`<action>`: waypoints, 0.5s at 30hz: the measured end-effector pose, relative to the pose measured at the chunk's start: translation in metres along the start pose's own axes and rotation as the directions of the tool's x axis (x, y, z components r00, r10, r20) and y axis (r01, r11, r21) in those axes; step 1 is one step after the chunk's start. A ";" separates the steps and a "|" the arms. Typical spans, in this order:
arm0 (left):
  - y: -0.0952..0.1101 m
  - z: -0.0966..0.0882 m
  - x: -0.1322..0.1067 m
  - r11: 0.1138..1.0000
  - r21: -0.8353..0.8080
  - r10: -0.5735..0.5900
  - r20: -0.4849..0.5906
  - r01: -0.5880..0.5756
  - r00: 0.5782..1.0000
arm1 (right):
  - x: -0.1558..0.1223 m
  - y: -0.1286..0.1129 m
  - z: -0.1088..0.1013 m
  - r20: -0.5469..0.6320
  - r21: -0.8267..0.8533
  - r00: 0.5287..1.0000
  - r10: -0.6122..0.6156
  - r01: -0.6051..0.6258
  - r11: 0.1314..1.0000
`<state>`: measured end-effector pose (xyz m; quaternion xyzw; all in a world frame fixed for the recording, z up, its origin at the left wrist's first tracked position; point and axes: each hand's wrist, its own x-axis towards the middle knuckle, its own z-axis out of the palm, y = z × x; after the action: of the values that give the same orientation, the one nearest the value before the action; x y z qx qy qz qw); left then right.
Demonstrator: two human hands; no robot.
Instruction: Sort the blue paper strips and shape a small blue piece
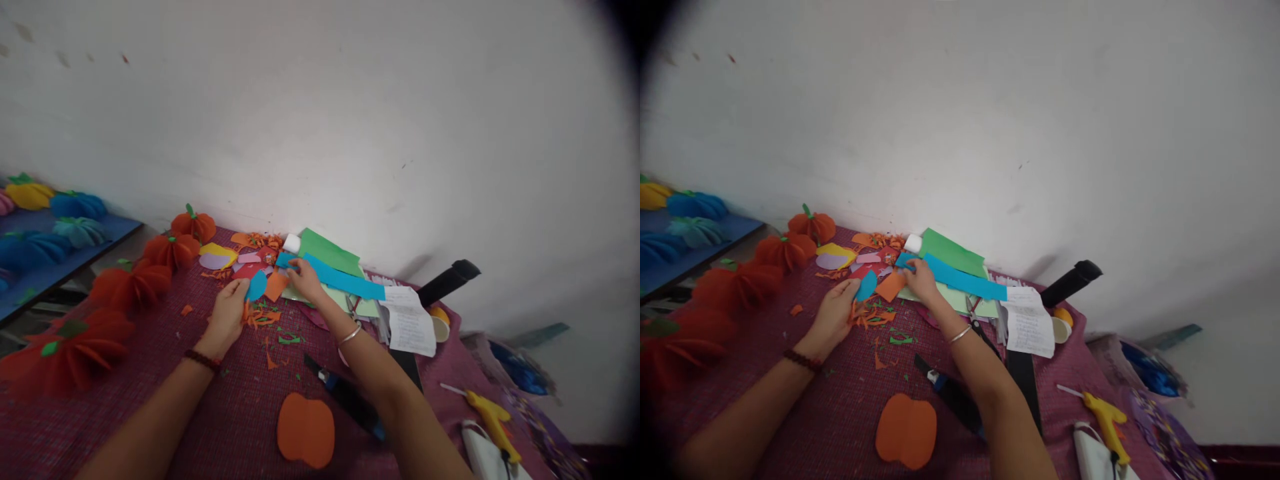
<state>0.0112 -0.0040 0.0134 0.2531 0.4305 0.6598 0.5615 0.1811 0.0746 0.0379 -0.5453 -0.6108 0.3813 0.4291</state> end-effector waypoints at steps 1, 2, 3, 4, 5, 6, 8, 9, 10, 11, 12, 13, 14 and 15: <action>-0.002 0.000 0.000 0.999 0.037 0.020 0.020 -0.021 1.000 | -0.007 -0.005 0.000 0.013 -0.026 0.998 -0.061 0.061 0.998; -0.003 0.000 -0.001 0.996 0.081 0.042 0.039 -0.045 0.998 | -0.015 -0.010 0.002 0.054 -0.042 0.991 -0.119 0.122 0.992; -0.005 0.000 -0.002 0.989 0.128 0.065 0.062 -0.072 0.996 | -0.023 -0.013 0.004 0.122 -0.043 0.978 -0.167 0.174 0.984; -0.006 0.001 -0.003 0.979 0.178 0.086 0.094 -0.101 0.992 | -0.030 -0.016 0.006 0.203 -0.029 0.959 -0.198 0.208 0.978; -0.007 0.001 -0.004 0.965 0.228 0.101 0.134 -0.130 0.986 | -0.037 -0.016 0.008 0.279 -0.004 0.937 -0.211 0.221 0.975; -0.008 0.001 -0.005 0.949 0.276 0.107 0.175 -0.153 0.979 | -0.041 -0.015 0.009 0.331 0.022 0.921 -0.207 0.212 0.977; -0.008 0.000 -0.007 0.920 0.349 0.100 0.229 -0.178 0.968 | -0.044 -0.007 0.005 0.324 -0.002 0.931 -0.168 0.178 0.984; -0.008 0.000 -0.007 0.909 0.372 0.106 0.226 -0.186 0.968 | -0.042 -0.002 -0.002 0.276 -0.057 0.952 -0.133 0.154 0.986; -0.008 -0.001 -0.006 0.902 0.385 0.126 0.198 -0.195 0.972 | -0.039 0.005 -0.012 0.204 -0.130 0.975 -0.093 0.121 0.984; -0.007 -0.003 -0.005 0.899 0.387 0.156 0.153 -0.204 0.976 | -0.035 0.011 -0.025 0.121 -0.237 0.992 -0.043 0.071 0.969; -0.007 -0.005 -0.003 0.899 0.382 0.189 0.100 -0.213 0.977 | -0.031 0.017 -0.041 0.074 -0.288 0.997 -0.025 0.046 0.956; -0.007 -0.007 0.000 0.901 0.374 0.218 0.049 -0.221 0.975 | -0.027 0.023 -0.057 0.038 -0.320 0.999 -0.024 0.035 0.947; -0.007 -0.009 0.003 0.904 0.364 0.238 0.006 -0.224 0.971 | -0.023 0.027 -0.072 0.004 -0.357 0.999 -0.032 0.032 0.933; -0.007 -0.011 0.005 0.907 0.355 0.250 -0.025 -0.226 0.968 | -0.020 0.031 -0.086 -0.031 -0.399 0.998 -0.052 0.035 0.916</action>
<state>0.0043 -0.0021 0.0007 0.3760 0.5261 0.6448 0.4076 0.2735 0.0578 0.0367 -0.6150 -0.6788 0.2284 0.3299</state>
